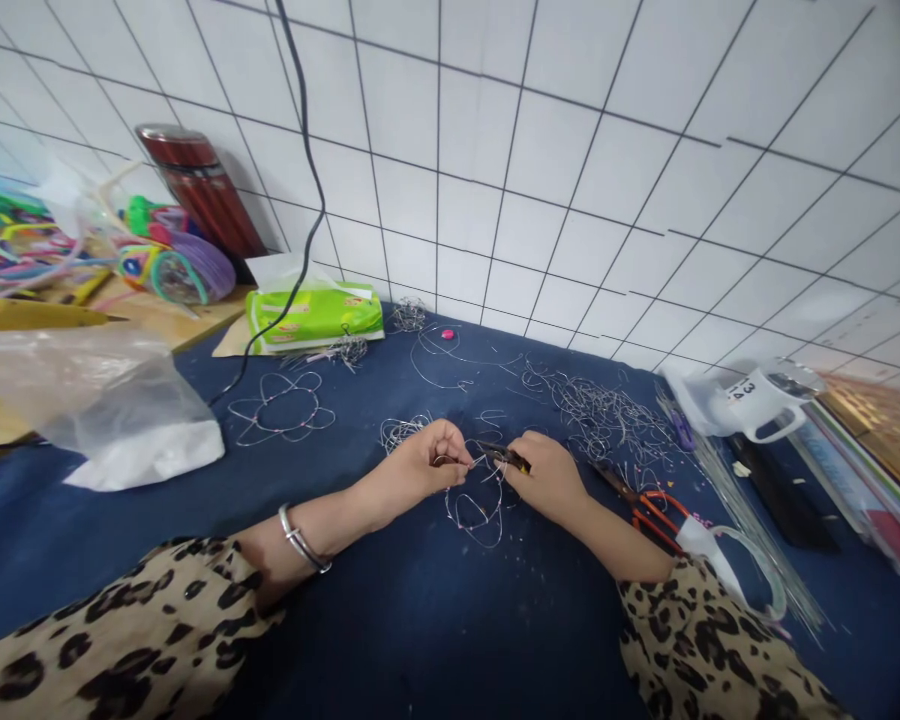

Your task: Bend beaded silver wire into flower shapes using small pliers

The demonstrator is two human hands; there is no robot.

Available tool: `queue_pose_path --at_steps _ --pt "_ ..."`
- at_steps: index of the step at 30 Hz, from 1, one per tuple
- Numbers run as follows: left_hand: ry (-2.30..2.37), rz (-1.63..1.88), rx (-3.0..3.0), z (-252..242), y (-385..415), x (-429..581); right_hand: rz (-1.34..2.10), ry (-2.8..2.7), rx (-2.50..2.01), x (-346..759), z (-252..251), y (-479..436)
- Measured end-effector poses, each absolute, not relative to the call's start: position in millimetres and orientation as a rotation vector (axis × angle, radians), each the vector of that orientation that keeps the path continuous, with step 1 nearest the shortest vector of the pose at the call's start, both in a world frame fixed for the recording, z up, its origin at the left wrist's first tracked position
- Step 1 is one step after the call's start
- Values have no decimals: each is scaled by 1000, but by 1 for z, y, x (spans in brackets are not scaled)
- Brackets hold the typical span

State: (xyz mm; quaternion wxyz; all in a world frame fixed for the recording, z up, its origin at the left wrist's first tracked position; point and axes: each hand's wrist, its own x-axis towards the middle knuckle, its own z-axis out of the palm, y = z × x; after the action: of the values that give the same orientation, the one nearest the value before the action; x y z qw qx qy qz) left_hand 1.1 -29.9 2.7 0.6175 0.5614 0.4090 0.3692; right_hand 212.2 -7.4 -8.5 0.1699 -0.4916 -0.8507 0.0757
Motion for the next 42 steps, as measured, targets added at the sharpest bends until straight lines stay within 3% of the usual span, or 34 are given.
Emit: queue_pose_path --at_steps 14,25,33,42 --pt "926 669 1455 8 -22 -6 194 -2471 -1399 215 -7 -9" --pt "1158 592 1904 43 1 -11 191 -2471 -1401 215 -8 -8" --pt "709 549 2446 70 3 13 223 -2475 -1376 214 -5 -7" --pt "553 488 2569 52 8 17 186 -2502 -1420 212 -5 -6"
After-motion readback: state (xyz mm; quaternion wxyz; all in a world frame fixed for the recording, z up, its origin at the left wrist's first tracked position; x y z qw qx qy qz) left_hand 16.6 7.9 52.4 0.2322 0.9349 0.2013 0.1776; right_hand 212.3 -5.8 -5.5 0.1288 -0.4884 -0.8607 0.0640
